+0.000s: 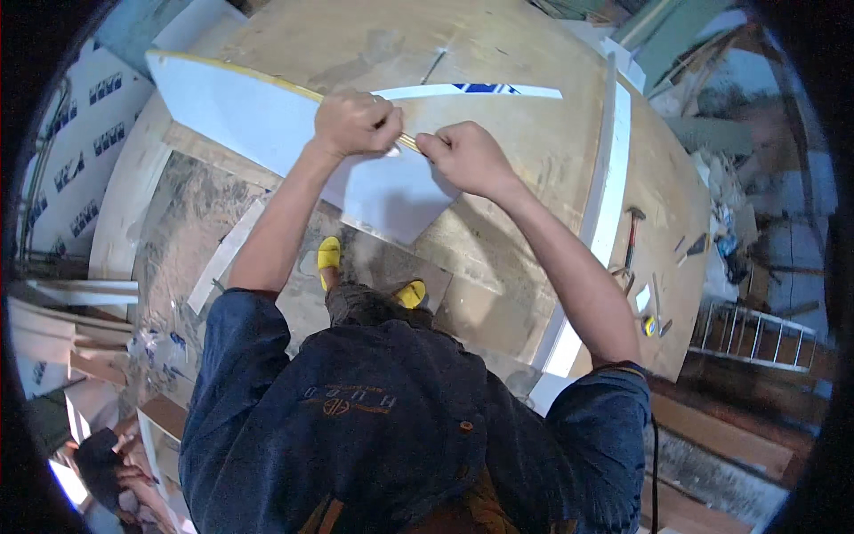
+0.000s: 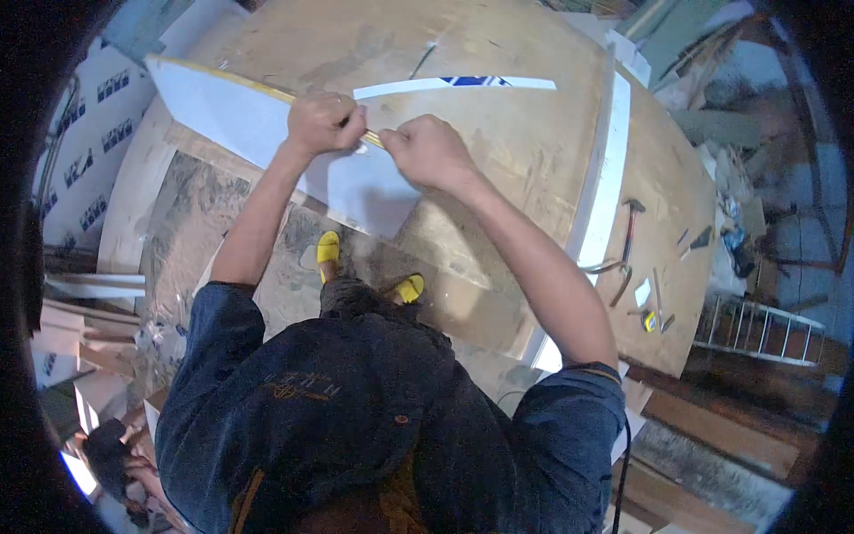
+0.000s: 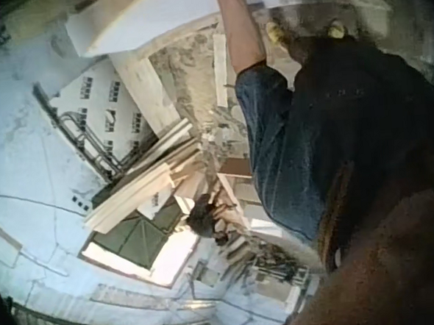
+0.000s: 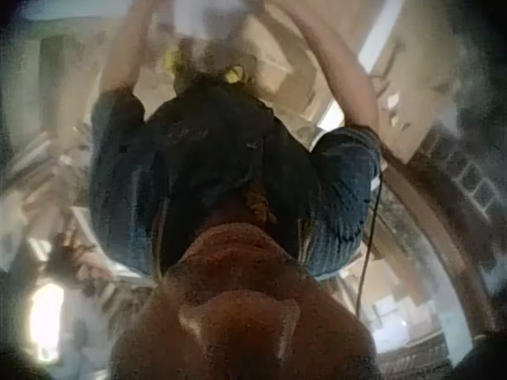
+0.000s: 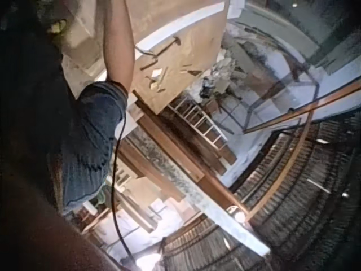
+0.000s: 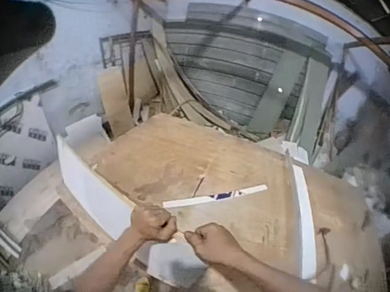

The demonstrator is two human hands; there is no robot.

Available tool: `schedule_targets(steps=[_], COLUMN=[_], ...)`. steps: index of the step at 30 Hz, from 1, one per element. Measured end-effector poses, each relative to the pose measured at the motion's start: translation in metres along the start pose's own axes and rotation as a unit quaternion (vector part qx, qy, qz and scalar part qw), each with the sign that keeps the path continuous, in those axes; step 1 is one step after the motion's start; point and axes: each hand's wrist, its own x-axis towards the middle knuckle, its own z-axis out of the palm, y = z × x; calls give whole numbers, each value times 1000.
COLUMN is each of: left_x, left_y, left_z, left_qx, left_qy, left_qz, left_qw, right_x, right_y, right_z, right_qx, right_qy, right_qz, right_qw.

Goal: The person handles wooden panels, uses a metal file to smooth an edge, measures with a tape measure, and hammers a wooden piece into place.

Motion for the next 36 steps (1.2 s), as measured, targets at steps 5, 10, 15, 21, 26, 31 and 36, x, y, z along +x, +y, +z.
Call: schedule_targets(steps=[5, 10, 15, 21, 26, 31, 36], left_x=[-9, -11, -29, -26, -14, -6, 11], left_y=[-71, -108, -109, -122, -113, -87, -71], left_z=[-43, -46, -38, -36, -22, 4, 1], left_qx=[63, 89, 123, 148, 143, 108, 60], left_qy=[40, 40, 87, 71, 25, -6, -10], left_qz=[-21, -104, -93, -74, -82, -108, -105], left_qw=[997, 990, 984, 984, 986, 988, 993], right_x=[56, 106, 108, 100, 62, 15, -3], right_y=[-61, -76, -67, -45, -12, 29, 61], right_z=[19, 28, 33, 23, 8, -8, -1], right_qx=[19, -46, 4, 56, 132, 186, 218], right_qy=[-11, -61, -96, -56, -23, 14, 41], right_qz=[-65, -54, -58, -129, -107, -71, -78], right_qw=[998, 996, 994, 989, 985, 980, 972])
